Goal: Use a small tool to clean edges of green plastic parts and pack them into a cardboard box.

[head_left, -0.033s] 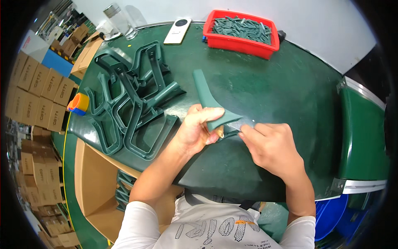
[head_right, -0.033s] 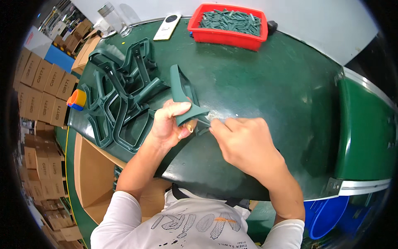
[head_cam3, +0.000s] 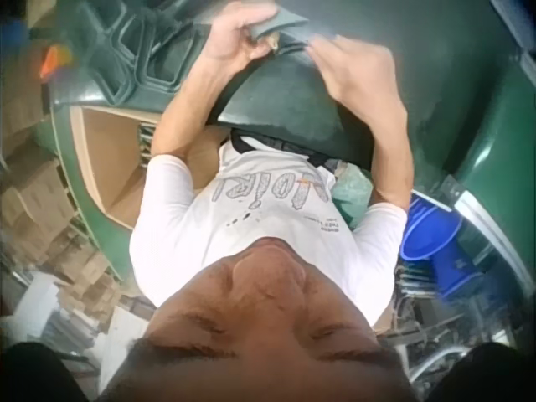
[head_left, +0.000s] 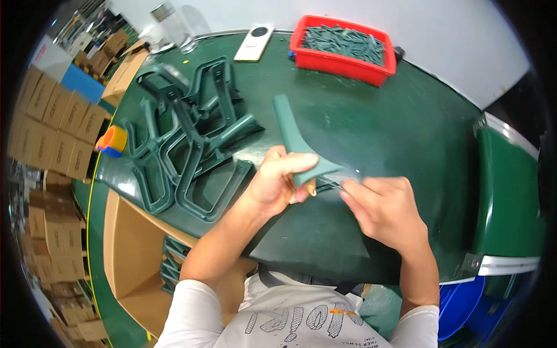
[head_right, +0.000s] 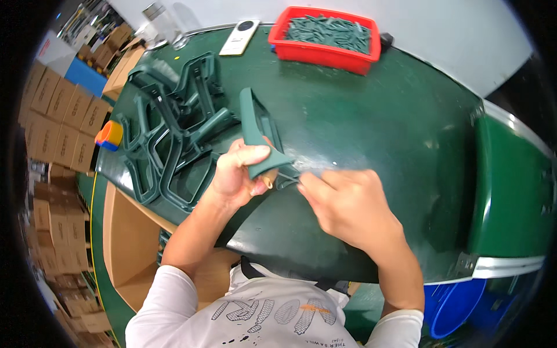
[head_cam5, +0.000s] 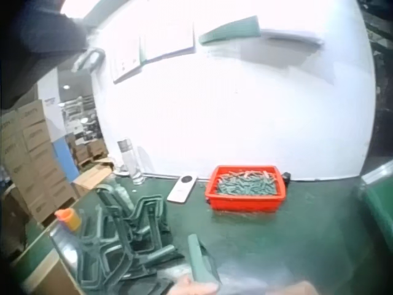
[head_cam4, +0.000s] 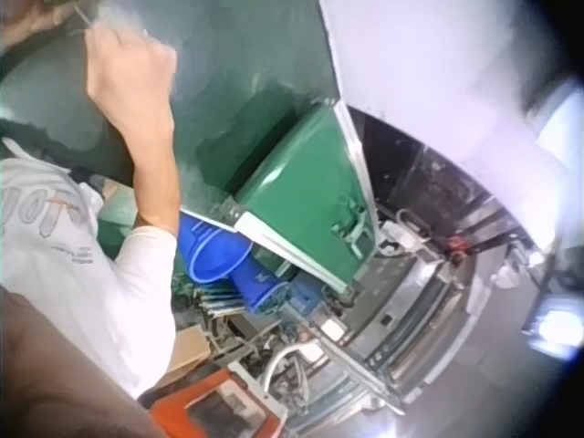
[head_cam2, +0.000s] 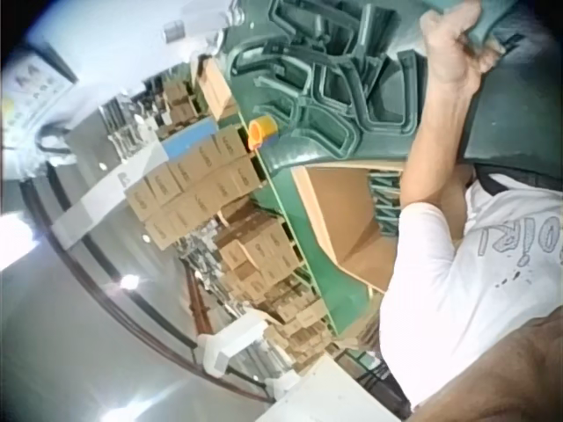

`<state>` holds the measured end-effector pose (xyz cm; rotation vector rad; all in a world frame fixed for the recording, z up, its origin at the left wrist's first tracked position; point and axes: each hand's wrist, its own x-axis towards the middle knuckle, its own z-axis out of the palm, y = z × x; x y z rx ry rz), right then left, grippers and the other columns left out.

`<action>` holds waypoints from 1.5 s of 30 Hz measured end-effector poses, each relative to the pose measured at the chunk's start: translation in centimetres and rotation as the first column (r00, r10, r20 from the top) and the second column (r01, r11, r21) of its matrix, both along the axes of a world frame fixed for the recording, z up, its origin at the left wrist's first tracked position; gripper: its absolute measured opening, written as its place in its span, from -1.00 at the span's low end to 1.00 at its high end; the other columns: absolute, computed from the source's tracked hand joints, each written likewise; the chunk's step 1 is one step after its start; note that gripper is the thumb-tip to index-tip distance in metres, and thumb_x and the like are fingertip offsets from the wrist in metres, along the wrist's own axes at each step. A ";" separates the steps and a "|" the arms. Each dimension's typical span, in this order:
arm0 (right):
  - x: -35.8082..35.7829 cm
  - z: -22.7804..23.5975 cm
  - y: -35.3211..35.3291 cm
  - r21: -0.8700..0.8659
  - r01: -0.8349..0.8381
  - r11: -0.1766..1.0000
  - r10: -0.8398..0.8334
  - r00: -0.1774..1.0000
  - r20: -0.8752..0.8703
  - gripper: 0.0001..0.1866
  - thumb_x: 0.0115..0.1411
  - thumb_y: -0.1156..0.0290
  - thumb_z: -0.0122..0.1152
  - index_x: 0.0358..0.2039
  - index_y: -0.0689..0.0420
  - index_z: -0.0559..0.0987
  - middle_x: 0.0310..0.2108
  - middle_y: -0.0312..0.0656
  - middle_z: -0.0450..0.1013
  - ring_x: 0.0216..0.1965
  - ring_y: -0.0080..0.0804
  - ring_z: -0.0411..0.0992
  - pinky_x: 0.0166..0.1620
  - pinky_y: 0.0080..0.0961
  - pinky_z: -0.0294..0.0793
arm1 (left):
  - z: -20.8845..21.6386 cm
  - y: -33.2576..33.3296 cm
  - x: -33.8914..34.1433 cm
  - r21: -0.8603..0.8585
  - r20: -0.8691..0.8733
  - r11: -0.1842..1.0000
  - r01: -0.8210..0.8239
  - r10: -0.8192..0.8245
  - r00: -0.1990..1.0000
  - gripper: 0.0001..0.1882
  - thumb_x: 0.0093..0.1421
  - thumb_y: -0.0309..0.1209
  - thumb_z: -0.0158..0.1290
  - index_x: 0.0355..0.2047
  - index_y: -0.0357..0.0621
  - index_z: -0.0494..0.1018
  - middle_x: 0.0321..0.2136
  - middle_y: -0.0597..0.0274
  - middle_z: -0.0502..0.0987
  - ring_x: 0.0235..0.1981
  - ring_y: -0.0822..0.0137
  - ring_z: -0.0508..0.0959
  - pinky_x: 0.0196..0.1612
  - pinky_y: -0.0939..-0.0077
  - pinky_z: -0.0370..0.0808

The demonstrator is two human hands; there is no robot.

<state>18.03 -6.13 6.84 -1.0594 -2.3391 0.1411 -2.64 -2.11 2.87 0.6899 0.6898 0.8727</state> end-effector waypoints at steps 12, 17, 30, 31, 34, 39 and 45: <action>5.1 -8.9 -0.4 -0.603 0.215 0.769 -0.576 0.643 -0.505 -0.76 0.26 0.39 0.05 -0.22 0.32 0.54 -0.67 -0.31 0.34 -0.70 -0.68 0.25 -0.62 -0.74 0.23 | 8.8 -13.8 -16.4 0.670 -0.175 0.511 -0.538 0.813 0.555 -0.75 -0.11 -0.39 0.22 -0.45 -0.28 0.49 -0.61 0.17 0.51 -0.66 0.47 0.46 -0.60 0.64 0.35; 5.6 -9.5 1.3 -0.717 0.122 0.686 -0.634 0.585 -0.506 -0.70 0.29 0.27 0.03 -0.19 0.27 0.52 -0.70 -0.34 0.26 -0.72 -0.68 0.18 -0.64 -0.74 0.12 | 1.7 -20.7 -26.4 0.409 -0.759 0.521 -0.750 0.649 0.037 -0.77 -0.06 -0.33 0.19 -0.56 -0.28 0.49 -0.68 0.21 0.50 -0.79 0.47 0.40 -0.72 0.59 0.31; 7.6 -11.1 2.7 -0.750 0.071 0.658 -0.644 0.569 -0.511 -0.69 0.30 0.28 0.00 -0.12 0.27 0.48 -0.68 -0.37 0.27 -0.72 -0.72 0.18 -0.68 -0.80 0.10 | -19.9 -35.4 -29.7 -0.782 -0.594 0.599 0.172 -0.632 -0.498 -0.78 0.05 -0.39 0.04 -0.29 -0.12 0.58 -0.15 0.14 0.55 -0.09 0.19 0.54 -0.13 0.33 0.50; 7.5 -11.0 2.7 -0.753 0.072 0.654 -0.648 0.567 -0.508 -0.69 0.30 0.28 0.00 -0.12 0.27 0.48 -0.68 -0.37 0.28 -0.72 -0.72 0.18 -0.67 -0.81 0.11 | -19.8 -35.7 -29.6 -0.780 -0.598 0.580 0.234 -0.580 -0.554 -0.80 0.10 -0.41 0.01 -0.29 -0.09 0.58 -0.21 0.23 0.58 -0.11 0.24 0.55 -0.15 0.35 0.50; 7.3 -10.8 2.5 -0.761 0.073 0.645 -0.658 0.560 -0.504 -0.69 0.30 0.28 0.00 -0.12 0.27 0.49 -0.68 -0.37 0.29 -0.71 -0.73 0.19 -0.67 -0.81 0.11 | -21.4 -36.8 -30.6 -0.724 -0.662 0.612 0.320 -0.484 -0.572 -0.79 0.06 -0.41 0.02 -0.30 -0.11 0.58 -0.26 0.15 0.56 -0.14 0.20 0.54 -0.18 0.40 0.51; 7.1 -10.7 2.3 -0.755 0.086 0.650 -0.662 0.551 -0.507 -0.70 0.29 0.27 0.01 -0.13 0.24 0.50 -0.67 -0.38 0.30 -0.71 -0.74 0.19 -0.67 -0.82 0.12 | -26.0 -36.9 -31.0 -0.577 -0.679 0.758 0.304 -0.238 -0.695 -0.77 0.02 -0.43 0.04 -0.29 -0.18 0.55 -0.18 -0.05 0.46 -0.11 0.12 0.48 -0.19 0.41 0.51; 6.2 -9.6 2.5 -0.803 0.041 0.594 -0.665 0.587 -0.462 -0.69 0.28 0.33 0.02 -0.05 0.24 0.45 -0.62 -0.39 0.26 -0.63 -0.70 0.20 -0.58 -0.78 0.14 | -24.8 -33.6 -30.4 -0.384 -0.761 0.923 -0.031 -0.335 -0.556 -0.80 0.01 -0.49 -0.01 -0.33 -0.15 0.54 -0.16 -0.06 0.45 -0.12 0.04 0.47 -0.24 0.31 0.50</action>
